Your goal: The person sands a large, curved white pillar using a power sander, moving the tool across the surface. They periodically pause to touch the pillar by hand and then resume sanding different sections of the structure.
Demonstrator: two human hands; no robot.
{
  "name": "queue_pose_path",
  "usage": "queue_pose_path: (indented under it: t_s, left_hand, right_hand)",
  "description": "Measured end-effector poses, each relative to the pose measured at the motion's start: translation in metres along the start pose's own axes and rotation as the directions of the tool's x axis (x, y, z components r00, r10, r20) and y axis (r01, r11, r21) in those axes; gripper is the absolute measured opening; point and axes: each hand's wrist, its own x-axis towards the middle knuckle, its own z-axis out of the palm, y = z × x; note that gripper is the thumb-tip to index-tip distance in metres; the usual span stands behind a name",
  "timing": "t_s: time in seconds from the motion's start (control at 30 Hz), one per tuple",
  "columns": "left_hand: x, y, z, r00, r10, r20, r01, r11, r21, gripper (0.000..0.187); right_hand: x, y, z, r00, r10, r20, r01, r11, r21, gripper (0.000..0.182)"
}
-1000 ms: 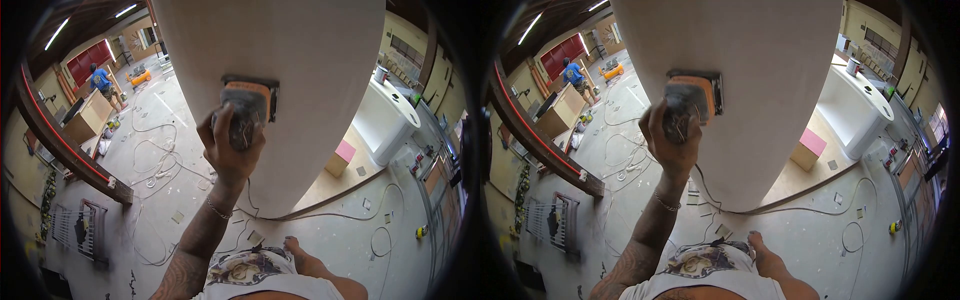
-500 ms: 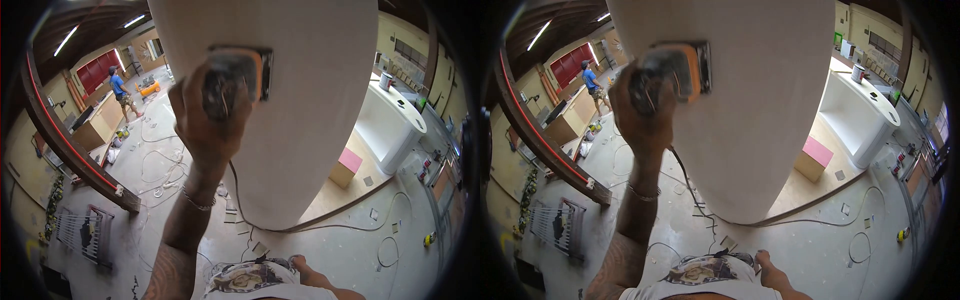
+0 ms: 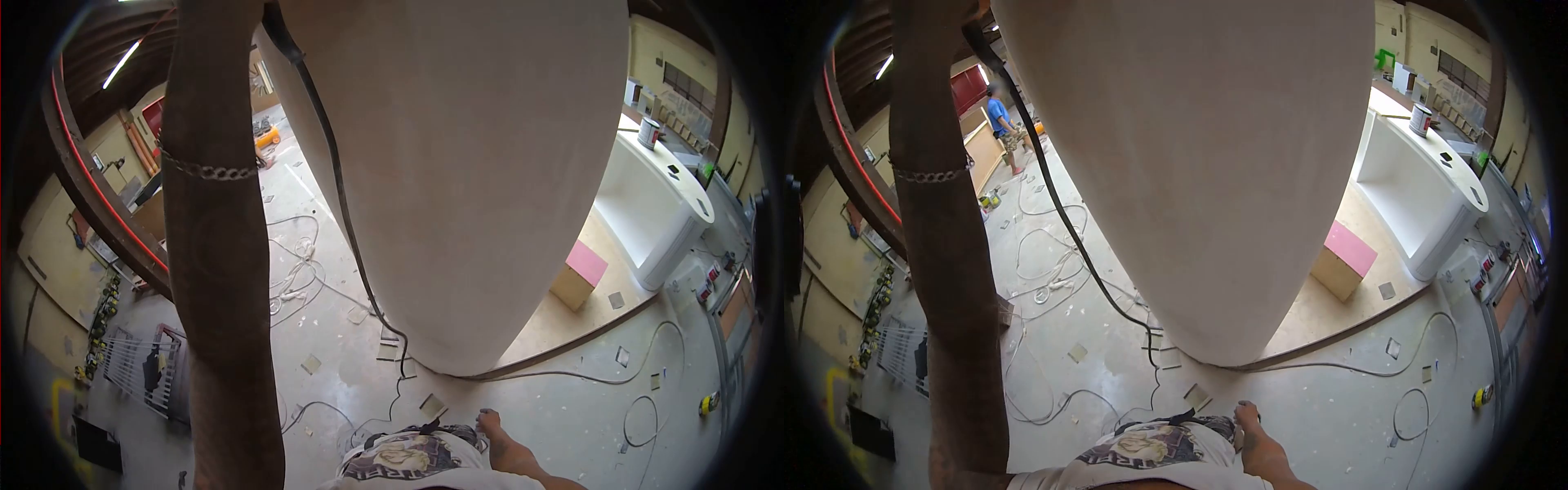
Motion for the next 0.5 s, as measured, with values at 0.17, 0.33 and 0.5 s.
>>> queue_pose_path:
  t_s: [0.17,0.33,0.5]
  left_hand:
    - [0.003,-0.029,0.013,0.977,0.087,-0.194,-0.047,0.979,0.199,0.046]
    - [-0.054,-0.046,0.028,0.939,0.209,-0.273,-0.100,0.926,0.365,0.045]
    - [-0.112,-0.057,0.030,0.960,0.051,-0.276,0.009,0.977,0.212,0.059]
  right_hand:
    - [0.011,0.011,0.001,1.000,0.006,0.004,-0.006,1.000,-0.014,0.046]
    - [0.068,0.087,-0.005,0.977,-0.213,0.013,0.211,0.956,-0.203,0.047]
    - [0.036,0.038,-0.029,0.996,0.069,0.051,-0.065,0.994,-0.086,0.046]
